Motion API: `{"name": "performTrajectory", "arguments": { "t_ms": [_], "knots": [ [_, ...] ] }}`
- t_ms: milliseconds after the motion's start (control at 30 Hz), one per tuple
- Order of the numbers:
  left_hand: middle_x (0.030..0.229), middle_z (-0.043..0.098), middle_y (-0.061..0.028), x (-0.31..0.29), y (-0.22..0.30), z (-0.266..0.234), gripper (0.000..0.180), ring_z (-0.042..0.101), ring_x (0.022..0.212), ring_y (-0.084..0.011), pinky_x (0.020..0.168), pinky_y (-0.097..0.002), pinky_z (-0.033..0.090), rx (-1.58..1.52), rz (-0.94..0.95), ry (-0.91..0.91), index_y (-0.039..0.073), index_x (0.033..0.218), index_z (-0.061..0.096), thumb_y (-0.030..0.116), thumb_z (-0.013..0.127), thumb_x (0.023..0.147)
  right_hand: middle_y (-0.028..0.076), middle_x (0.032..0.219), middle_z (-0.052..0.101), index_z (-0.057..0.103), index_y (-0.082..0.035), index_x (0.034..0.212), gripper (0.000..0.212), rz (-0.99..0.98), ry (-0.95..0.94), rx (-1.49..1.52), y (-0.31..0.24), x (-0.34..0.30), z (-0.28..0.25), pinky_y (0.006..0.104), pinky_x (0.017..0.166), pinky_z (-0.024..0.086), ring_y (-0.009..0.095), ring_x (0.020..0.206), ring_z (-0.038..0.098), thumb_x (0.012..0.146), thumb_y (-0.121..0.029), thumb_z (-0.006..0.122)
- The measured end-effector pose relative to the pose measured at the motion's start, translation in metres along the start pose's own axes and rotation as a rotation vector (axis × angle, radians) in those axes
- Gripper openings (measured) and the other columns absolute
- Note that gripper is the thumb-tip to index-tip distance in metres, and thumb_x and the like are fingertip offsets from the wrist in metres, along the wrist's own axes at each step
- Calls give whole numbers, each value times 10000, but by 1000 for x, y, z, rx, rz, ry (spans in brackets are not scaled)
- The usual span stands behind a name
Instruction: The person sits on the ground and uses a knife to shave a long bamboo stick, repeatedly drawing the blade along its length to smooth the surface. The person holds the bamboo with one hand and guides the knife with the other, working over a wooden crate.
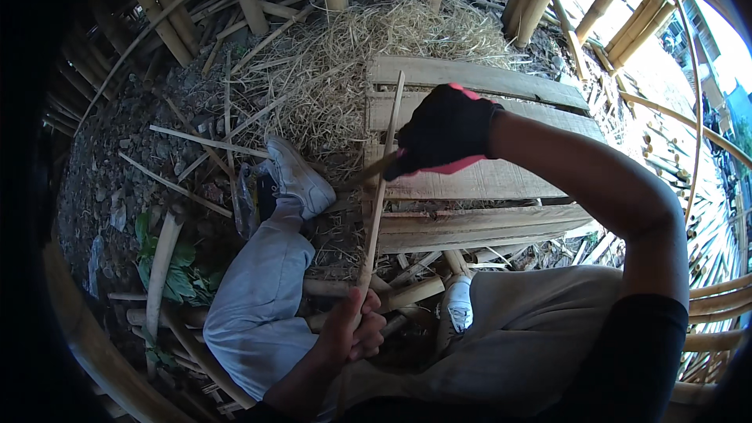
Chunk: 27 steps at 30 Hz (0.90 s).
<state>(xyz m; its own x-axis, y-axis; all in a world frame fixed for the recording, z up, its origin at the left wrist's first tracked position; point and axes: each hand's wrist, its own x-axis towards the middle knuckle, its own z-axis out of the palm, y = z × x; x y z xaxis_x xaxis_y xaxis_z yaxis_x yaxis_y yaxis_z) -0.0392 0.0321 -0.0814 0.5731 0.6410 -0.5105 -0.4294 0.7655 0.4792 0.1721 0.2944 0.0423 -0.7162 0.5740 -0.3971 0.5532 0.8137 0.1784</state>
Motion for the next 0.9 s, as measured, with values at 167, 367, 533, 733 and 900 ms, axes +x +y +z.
{"name": "performTrajectory", "arguments": {
  "t_ms": [167, 367, 533, 733, 900],
  "knots": [
    [554, 301, 61, 2, 4, 1, 492, 277, 372, -82, 409, -258, 252, -15, -18, 6, 204, 963, 403, 687, 431, 1054, 68, 826, 746, 780, -196, 939, 674, 149, 91, -31, 35, 14, 9, 427, 711, 562, 309, 801, 727, 1007, -756, 410],
    [561, 303, 57, -3, 1, 3, 475, 285, 385, -81, 411, -256, 249, -4, -22, 60, 195, 966, 410, 658, 422, 1072, 63, 778, 732, 763, -195, 893, 648, 13, 185, -91, 34, 15, 17, 433, 665, 545, 310, 732, 715, 1009, -740, 431],
    [562, 303, 60, 1, 4, 4, 469, 282, 383, -80, 410, -257, 251, 1, -10, 37, 195, 955, 422, 648, 424, 1075, 63, 870, 752, 781, -243, 1056, 556, 154, 193, -203, 79, 23, 25, 430, 700, 557, 274, 833, 732, 1067, -648, 401],
    [562, 306, 60, -2, 1, 1, 452, 288, 382, -80, 405, -253, 238, -20, -22, 73, 202, 938, 416, 630, 417, 1086, 82, 874, 757, 787, -188, 939, 750, 214, 126, -75, 29, 19, 5, 437, 795, 581, 314, 879, 744, 1029, -764, 315],
    [558, 315, 60, 0, 6, -2, 462, 295, 379, -79, 399, -256, 238, -9, -3, 22, 211, 937, 416, 652, 421, 1074, 100, 912, 778, 806, -155, 937, 815, 566, -7, -266, 127, 11, 13, 448, 822, 581, 336, 899, 745, 1010, -789, 299]
  ]
}}
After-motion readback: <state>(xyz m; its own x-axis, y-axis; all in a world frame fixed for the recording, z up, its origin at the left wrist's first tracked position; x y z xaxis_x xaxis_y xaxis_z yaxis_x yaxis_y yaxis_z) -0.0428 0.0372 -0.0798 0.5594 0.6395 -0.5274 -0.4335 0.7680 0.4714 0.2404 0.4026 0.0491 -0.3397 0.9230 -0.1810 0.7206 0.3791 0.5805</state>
